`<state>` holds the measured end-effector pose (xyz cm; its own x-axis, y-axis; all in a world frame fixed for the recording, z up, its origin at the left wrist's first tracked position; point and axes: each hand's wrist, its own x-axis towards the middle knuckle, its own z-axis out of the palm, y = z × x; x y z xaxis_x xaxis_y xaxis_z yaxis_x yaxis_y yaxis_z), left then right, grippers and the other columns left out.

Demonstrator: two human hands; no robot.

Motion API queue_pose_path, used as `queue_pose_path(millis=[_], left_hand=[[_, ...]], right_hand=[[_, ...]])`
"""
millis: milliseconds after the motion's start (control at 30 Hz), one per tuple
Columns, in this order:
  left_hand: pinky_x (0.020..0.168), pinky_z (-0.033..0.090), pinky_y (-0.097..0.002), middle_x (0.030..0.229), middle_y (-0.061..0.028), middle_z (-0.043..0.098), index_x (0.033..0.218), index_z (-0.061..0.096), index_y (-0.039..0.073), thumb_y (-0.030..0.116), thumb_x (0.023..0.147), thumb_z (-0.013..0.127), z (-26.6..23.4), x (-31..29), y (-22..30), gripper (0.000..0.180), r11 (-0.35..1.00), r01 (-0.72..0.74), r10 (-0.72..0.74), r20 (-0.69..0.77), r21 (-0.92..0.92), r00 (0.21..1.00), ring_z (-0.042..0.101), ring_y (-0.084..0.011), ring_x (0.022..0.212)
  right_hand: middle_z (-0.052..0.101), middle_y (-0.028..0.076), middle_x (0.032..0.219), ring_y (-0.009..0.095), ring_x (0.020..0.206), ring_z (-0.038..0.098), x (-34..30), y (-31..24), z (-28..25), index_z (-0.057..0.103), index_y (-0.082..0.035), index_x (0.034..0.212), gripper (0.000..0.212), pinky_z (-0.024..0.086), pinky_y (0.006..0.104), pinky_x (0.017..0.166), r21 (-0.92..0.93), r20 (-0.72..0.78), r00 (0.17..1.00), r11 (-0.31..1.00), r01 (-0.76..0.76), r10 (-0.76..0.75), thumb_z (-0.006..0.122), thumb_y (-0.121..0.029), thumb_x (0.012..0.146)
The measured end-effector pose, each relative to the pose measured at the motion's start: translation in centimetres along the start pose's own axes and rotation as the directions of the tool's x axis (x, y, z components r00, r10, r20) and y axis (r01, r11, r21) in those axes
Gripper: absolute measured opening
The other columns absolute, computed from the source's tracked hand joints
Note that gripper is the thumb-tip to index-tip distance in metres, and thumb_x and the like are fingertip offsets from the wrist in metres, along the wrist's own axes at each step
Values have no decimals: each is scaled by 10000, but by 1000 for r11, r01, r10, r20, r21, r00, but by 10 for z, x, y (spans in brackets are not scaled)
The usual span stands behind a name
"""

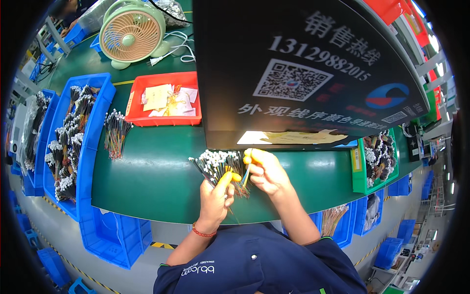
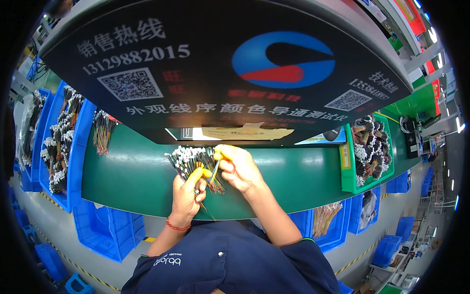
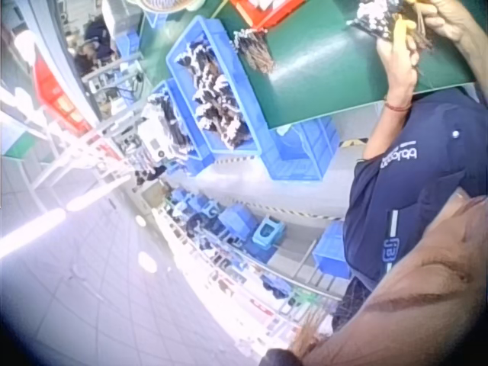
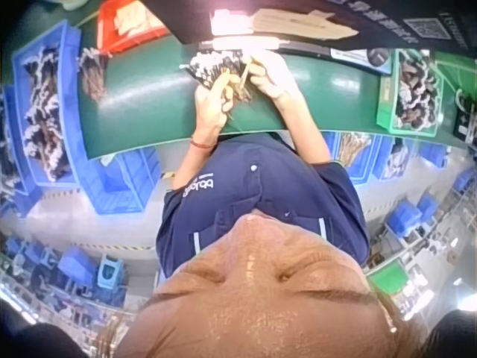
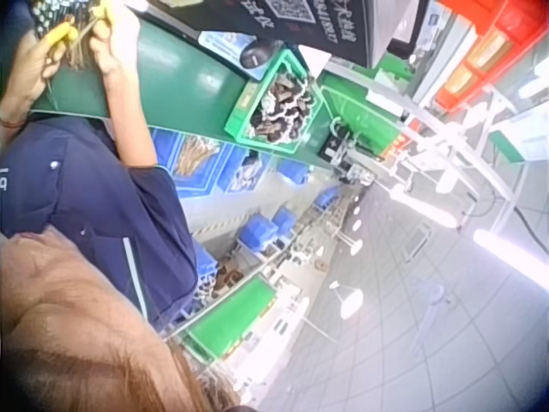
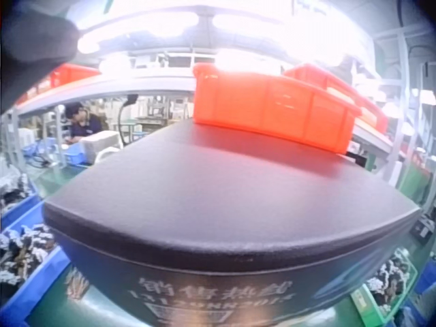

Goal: The recorder is assembling and bundling electronic wires at a factory workstation.

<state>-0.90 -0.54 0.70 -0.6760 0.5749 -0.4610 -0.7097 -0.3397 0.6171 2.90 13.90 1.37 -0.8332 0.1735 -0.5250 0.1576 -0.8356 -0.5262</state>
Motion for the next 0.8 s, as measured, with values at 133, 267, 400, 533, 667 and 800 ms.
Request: queue_pose_path(millis=[133, 267, 400, 533, 667, 800], left_hand=[[318, 272, -147, 740, -71, 576, 892, 484, 31, 69, 841, 472, 1, 0, 1, 65, 999, 6, -7, -7, -36, 1000, 402, -28, 464], [318, 272, -147, 742, -72, 575, 892, 482, 32, 69, 842, 471, 2, 1, 2, 64, 1000, -5, 5, -9, -20, 1000, 399, -27, 463], [321, 276, -145, 742, -73, 575, 891, 479, 35, 68, 844, 468, 1, 0, 3, 59, 1000, -12, 12, 2, -19, 1000, 401, -26, 466], [322, 276, -145, 726, -59, 565, 900, 480, 38, 66, 846, 464, 1, 1, 3, 63, 1000, -4, 4, -9, -14, 1000, 408, -24, 474], [321, 269, -148, 707, -41, 550, 911, 481, 38, 68, 846, 465, -1, 1, -5, 74, 999, -17, 17, 1, -39, 1000, 412, -25, 475], [320, 272, -151, 720, -46, 550, 927, 483, 39, 99, 850, 471, -2, -1, -6, 98, 1000, 0, -1, 25, 17, 1000, 419, -40, 479]], right_hand=[[458, 5, 633, 23, 401, 314, 5, 2, -8, 512, -31, 833, 181, 255, 136, 279, 152, -21, 998, 987, -57, 61, 471, -205, 858], [416, -12, 588, 21, 385, 303, 8, 5, -9, 503, -40, 831, 178, 258, 139, 275, 209, -79, 992, 975, -79, 97, 473, -214, 858], [404, -16, 556, 22, 369, 282, 7, 5, -7, 494, -46, 834, 170, 255, 135, 280, 210, -85, 991, 974, -81, 101, 477, -214, 855], [494, 14, 646, 26, 416, 342, -4, 5, 3, 531, -13, 882, 149, 284, 150, 329, -336, -106, 983, 936, 104, -147, 532, -143, 811], [528, 40, 809, 45, 513, 410, -10, 23, 5, 560, 18, 886, 180, 371, 185, 488, -808, 227, 813, 362, 465, -536, 612, -75, 741], [503, 31, 752, 50, 490, 399, -6, 20, 7, 549, 2, 807, 127, 324, 179, 392, -518, 83, 930, 782, 347, -358, 558, -124, 790]])
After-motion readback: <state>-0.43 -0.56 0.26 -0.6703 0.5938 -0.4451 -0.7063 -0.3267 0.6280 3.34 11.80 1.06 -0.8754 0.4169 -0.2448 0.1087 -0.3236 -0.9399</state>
